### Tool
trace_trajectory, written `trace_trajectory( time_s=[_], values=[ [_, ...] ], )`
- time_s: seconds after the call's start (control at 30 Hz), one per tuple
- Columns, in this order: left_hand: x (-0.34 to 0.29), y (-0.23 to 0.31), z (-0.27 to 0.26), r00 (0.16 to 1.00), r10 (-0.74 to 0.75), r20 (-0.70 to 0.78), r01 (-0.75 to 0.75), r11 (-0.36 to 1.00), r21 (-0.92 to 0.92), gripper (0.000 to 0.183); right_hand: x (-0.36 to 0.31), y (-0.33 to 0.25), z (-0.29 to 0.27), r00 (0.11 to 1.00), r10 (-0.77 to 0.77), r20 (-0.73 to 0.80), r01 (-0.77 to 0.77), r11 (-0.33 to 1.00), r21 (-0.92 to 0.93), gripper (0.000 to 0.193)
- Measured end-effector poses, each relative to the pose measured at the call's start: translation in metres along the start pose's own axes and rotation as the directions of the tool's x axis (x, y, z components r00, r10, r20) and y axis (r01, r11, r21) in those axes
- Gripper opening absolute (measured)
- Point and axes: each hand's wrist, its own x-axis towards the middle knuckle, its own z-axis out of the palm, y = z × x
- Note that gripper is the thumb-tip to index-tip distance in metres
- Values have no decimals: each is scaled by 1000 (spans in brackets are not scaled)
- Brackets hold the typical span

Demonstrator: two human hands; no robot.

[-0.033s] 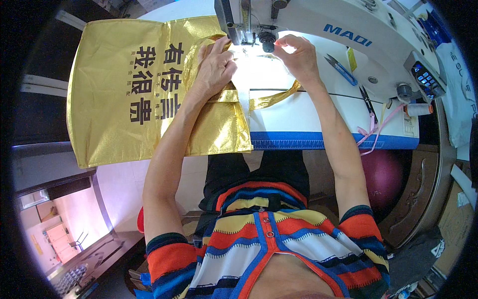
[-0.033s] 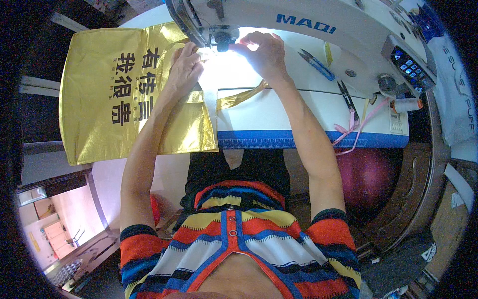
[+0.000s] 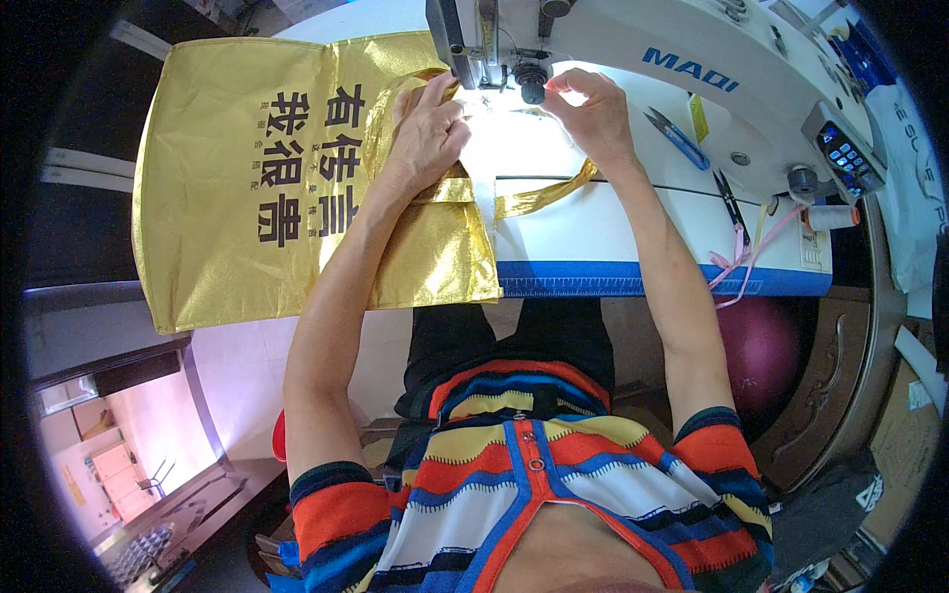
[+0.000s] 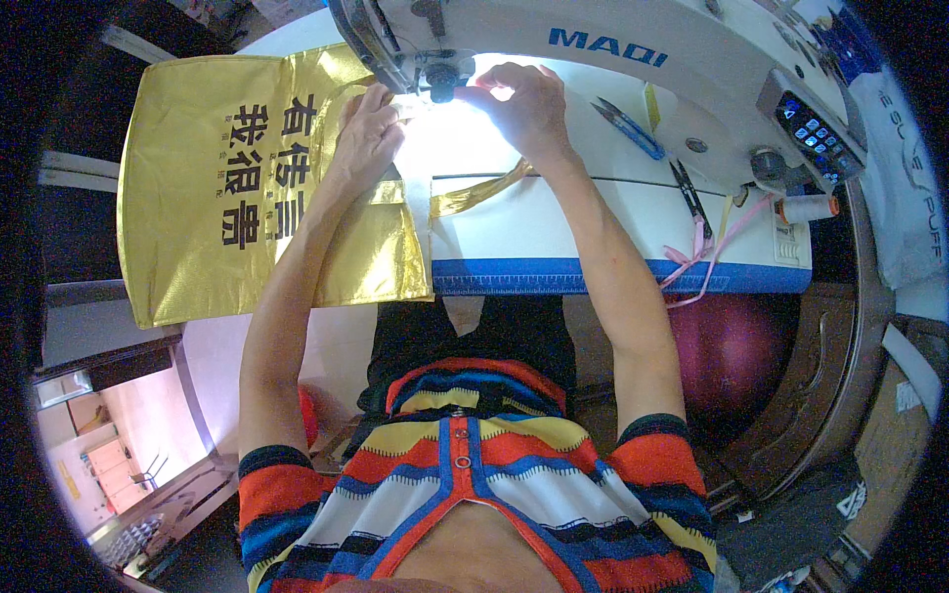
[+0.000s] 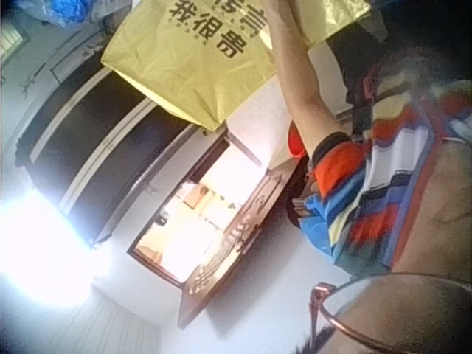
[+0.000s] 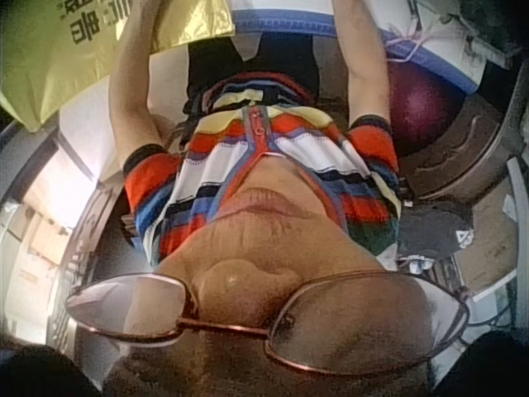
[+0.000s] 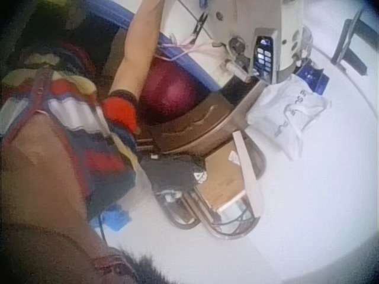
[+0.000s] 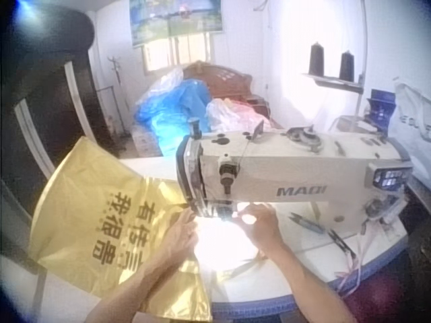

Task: The person attaches a strap to a gold-colored bag by hand-feeding the fabric under the needle of a sewing machine.

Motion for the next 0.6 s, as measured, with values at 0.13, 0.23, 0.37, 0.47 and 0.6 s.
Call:
trace_trajectory(
  time_s=[0.13, 0.23, 0.37, 0.47, 0.6],
  values=[
    [0, 1, 0, 1000, 4, -7, -4, 1000, -15, 29, 0, -2, -3, 1000, -4, 26, 4, 1000, -27, 31],
    [-2, -1, -1, 1000, 6, -20, -6, 1000, -21, 29, 1, -9, -7, 987, 13, 159, 0, 997, -82, 24],
    [-1, 0, 0, 1000, -2, -4, 2, 1000, -3, 29, -2, 3, -2, 986, -14, 168, 32, 994, -105, 23],
    [0, 1, 2, 1000, 8, -22, -9, 1000, -20, 29, -4, 13, 0, 991, -36, 131, 50, 993, -106, 19],
    [-2, -2, 0, 1000, 13, -9, -13, 1000, -10, 29, -2, 6, -1, 977, 43, 207, -12, 989, -145, 5]
  ],
)
